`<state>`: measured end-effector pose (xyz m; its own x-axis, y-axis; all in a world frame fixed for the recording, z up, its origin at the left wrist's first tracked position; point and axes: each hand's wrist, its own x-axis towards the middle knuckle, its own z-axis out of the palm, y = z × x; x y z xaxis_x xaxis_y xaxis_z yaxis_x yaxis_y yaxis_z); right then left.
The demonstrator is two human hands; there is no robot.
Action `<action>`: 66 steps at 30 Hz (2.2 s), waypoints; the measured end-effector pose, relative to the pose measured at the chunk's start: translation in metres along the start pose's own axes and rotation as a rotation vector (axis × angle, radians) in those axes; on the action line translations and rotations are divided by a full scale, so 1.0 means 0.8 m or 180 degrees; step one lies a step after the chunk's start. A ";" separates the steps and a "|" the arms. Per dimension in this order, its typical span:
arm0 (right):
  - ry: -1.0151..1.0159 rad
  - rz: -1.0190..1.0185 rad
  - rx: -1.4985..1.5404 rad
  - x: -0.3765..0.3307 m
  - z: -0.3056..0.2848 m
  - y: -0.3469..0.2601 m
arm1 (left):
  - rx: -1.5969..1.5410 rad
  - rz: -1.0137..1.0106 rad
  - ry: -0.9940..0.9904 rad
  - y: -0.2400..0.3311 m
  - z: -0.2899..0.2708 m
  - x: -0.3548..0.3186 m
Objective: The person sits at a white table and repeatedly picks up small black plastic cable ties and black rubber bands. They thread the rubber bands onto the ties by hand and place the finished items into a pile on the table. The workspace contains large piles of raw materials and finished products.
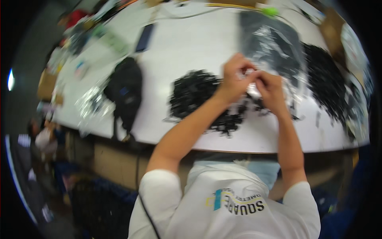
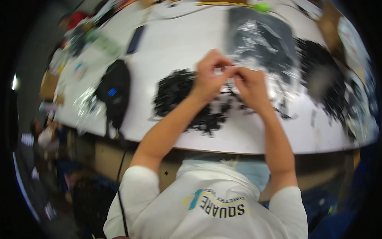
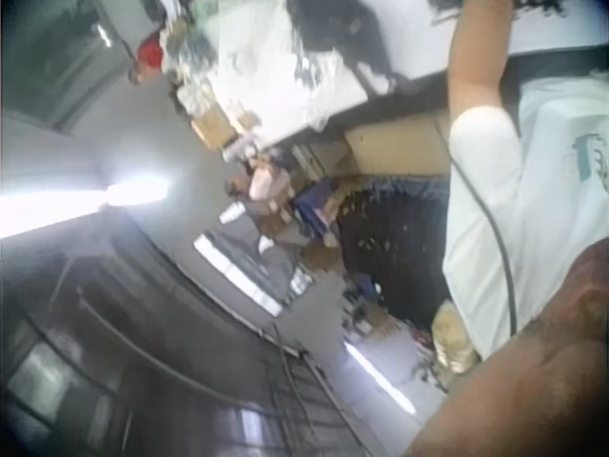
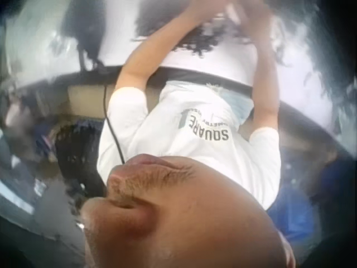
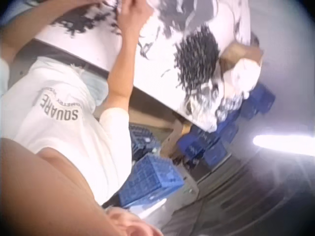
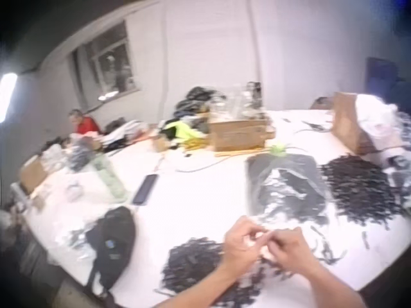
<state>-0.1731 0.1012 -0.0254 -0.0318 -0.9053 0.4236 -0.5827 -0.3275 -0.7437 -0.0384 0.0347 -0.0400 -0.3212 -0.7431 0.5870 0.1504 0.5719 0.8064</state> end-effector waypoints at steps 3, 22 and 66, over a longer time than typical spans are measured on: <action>-0.0203 0.0629 0.0711 -0.006 -0.002 -0.002 | 0.0531 0.0611 0.0427 -0.005 -0.002 0.004; -0.0328 -0.0922 -0.1177 0.002 -0.003 0.006 | 0.1431 0.1006 -0.1270 -0.024 -0.036 0.017; 0.0723 0.1527 -0.2781 -0.114 -0.247 0.090 | 0.1412 0.0530 0.0148 0.001 -0.073 0.043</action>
<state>-0.3729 0.2139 -0.0155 -0.5179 -0.7867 0.3360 -0.8536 0.4501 -0.2621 0.0053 -0.0108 -0.0150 -0.2829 -0.6377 0.7164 -0.2206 0.7702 0.5984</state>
